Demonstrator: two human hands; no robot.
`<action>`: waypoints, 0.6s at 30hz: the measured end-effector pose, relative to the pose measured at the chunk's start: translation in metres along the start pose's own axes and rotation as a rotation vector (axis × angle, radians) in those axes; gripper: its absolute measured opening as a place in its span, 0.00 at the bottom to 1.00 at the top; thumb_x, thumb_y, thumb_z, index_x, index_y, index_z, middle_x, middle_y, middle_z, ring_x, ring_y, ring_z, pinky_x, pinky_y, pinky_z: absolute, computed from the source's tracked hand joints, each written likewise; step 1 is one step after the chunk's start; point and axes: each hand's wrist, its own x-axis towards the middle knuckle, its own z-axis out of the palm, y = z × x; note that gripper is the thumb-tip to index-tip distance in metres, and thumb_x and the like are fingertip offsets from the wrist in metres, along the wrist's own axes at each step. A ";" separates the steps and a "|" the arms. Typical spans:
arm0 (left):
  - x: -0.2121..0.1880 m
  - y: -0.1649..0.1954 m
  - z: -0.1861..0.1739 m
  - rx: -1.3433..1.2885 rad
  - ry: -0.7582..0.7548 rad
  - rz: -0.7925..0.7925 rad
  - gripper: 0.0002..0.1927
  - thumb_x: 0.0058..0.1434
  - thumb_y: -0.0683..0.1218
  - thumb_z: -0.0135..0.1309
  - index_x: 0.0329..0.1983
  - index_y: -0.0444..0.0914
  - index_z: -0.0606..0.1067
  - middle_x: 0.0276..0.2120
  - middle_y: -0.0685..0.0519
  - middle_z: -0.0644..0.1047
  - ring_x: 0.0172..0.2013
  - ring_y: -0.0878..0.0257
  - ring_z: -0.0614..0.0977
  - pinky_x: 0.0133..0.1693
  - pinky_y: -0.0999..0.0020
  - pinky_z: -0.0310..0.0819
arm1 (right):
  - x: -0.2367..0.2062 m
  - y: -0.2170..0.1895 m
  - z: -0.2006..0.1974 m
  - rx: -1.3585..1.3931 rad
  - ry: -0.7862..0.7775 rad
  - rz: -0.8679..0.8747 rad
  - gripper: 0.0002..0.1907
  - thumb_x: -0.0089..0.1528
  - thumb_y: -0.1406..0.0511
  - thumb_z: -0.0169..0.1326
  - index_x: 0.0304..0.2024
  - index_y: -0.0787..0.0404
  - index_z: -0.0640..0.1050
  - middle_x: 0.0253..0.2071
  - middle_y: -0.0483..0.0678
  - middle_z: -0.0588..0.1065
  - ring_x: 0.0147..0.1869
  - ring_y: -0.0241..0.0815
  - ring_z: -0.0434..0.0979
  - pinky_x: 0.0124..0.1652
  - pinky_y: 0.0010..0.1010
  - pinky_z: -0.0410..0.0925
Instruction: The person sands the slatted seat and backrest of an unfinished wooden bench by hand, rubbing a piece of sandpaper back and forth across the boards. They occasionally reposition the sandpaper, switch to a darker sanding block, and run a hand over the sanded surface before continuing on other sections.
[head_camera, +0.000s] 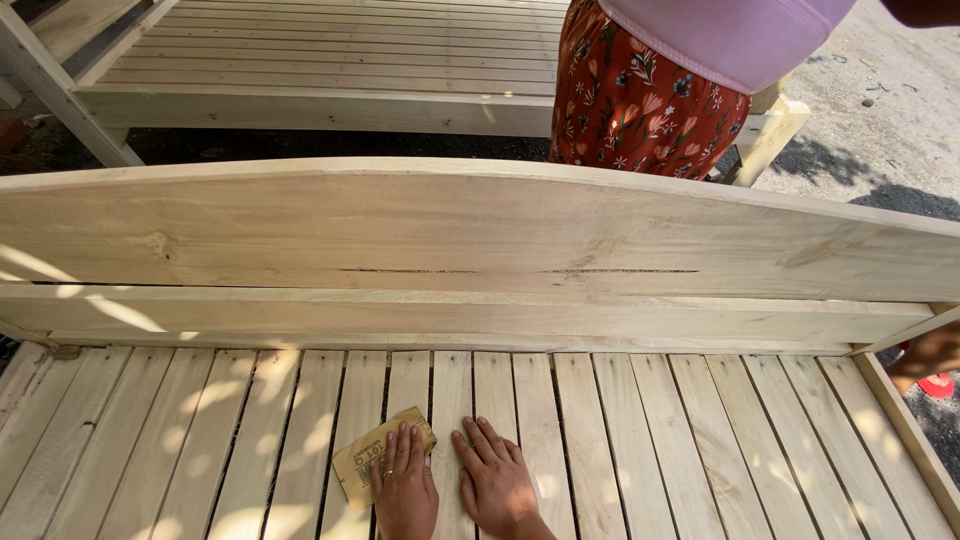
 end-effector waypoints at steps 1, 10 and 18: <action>0.001 0.001 -0.002 0.006 0.002 0.007 0.30 0.67 0.55 0.40 0.74 0.53 0.58 0.74 0.64 0.56 0.73 0.64 0.55 0.70 0.50 0.44 | 0.001 0.000 -0.001 -0.005 -0.002 -0.001 0.30 0.65 0.61 0.44 0.71 0.55 0.64 0.76 0.51 0.56 0.79 0.50 0.49 0.69 0.48 0.48; -0.020 -0.001 -0.008 -0.055 -0.080 -0.043 0.29 0.71 0.55 0.40 0.74 0.46 0.60 0.71 0.59 0.61 0.71 0.63 0.58 0.66 0.53 0.50 | 0.032 -0.002 0.032 -0.077 0.051 0.118 0.28 0.63 0.58 0.43 0.67 0.54 0.67 0.73 0.46 0.61 0.78 0.46 0.55 0.67 0.46 0.52; 0.016 -0.007 -0.017 -0.139 -0.092 0.015 0.30 0.70 0.52 0.39 0.75 0.43 0.57 0.76 0.56 0.53 0.75 0.58 0.50 0.70 0.48 0.38 | 0.044 -0.003 0.052 -0.136 0.154 0.158 0.28 0.63 0.53 0.42 0.67 0.48 0.66 0.74 0.47 0.59 0.79 0.47 0.52 0.70 0.53 0.45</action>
